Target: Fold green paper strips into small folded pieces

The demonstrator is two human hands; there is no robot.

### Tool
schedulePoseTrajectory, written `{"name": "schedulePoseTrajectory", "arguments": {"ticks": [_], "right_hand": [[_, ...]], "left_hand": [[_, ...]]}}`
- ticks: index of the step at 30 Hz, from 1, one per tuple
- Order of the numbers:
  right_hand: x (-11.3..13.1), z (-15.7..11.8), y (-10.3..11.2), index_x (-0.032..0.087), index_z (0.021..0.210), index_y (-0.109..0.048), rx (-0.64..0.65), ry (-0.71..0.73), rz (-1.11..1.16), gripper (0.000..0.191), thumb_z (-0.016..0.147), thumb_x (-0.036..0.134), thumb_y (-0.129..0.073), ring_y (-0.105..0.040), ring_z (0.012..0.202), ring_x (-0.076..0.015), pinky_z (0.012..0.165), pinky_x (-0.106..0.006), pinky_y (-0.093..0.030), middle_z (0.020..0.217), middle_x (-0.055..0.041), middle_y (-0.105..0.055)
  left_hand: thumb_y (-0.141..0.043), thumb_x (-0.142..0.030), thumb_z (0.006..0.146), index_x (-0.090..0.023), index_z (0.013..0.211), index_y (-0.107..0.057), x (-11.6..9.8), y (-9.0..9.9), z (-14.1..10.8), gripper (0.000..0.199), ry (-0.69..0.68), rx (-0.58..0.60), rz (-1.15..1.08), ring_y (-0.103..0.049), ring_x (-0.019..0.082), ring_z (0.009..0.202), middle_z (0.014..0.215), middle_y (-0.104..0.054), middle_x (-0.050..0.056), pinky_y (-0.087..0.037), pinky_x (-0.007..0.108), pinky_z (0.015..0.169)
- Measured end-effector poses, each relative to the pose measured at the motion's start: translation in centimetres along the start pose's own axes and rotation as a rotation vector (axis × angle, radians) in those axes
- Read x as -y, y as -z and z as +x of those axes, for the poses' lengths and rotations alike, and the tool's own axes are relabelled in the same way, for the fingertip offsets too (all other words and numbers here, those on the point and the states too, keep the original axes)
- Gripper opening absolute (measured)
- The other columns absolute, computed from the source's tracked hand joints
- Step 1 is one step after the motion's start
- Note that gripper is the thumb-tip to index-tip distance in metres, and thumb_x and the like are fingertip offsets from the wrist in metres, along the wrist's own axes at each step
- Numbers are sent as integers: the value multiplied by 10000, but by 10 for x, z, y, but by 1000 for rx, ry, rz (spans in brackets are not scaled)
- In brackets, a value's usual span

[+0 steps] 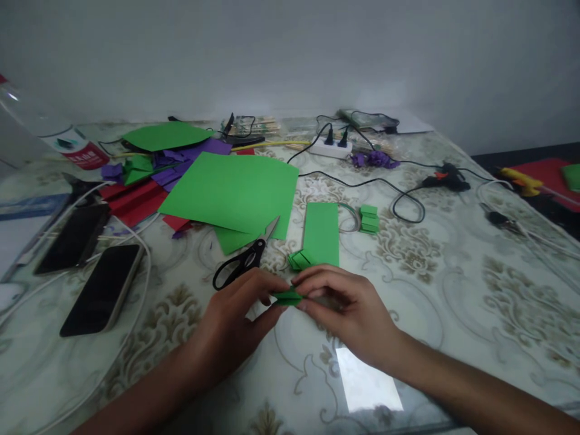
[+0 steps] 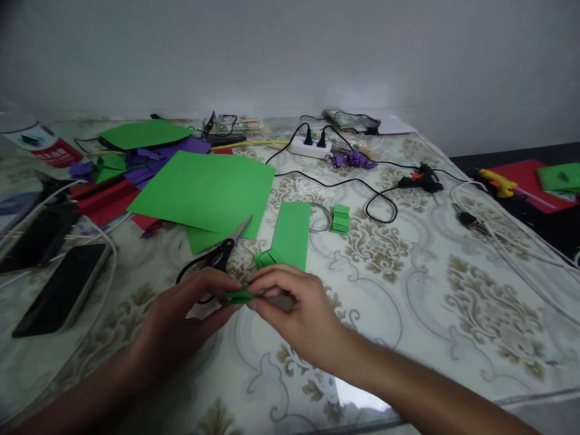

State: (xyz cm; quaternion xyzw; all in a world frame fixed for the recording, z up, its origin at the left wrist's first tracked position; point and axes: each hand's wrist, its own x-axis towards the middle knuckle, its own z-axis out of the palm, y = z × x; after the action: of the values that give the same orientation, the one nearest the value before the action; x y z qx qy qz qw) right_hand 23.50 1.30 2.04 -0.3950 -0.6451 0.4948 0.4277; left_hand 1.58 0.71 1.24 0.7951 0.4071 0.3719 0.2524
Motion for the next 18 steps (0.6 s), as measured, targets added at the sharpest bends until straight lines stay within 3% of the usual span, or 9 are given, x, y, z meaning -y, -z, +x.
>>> {"name": "schedulePoseTrajectory", "arguments": {"ticks": [6,13,18], "right_hand": [[3,-1,0,226,944,-772,8,50,-113,34,914,211,-767,-695,809,-173,746,-296,-565,880,-34,-742],[2,-2,-2,208,903,-760,-7,-55,-111,61,927,261,-742,-682,767,-170,700,-283,-533,821,-28,-734],[0,-1,-4,187,897,-762,-13,-100,-62,90,912,273,-741,-680,751,-167,684,-276,-532,808,-34,-740]], "left_hand": [[-664,-35,915,-244,1018,-634,0,1,-3,235,17,6,-43,-695,138,847,935,-708,-19,-561,226,753],[-713,-220,913,-240,931,-656,-2,-1,-1,63,357,95,-264,-676,135,724,802,-695,-43,-493,185,568],[-736,-310,877,-206,922,-671,-1,-3,2,131,527,123,-396,-628,146,708,754,-662,-27,-466,222,613]]}}
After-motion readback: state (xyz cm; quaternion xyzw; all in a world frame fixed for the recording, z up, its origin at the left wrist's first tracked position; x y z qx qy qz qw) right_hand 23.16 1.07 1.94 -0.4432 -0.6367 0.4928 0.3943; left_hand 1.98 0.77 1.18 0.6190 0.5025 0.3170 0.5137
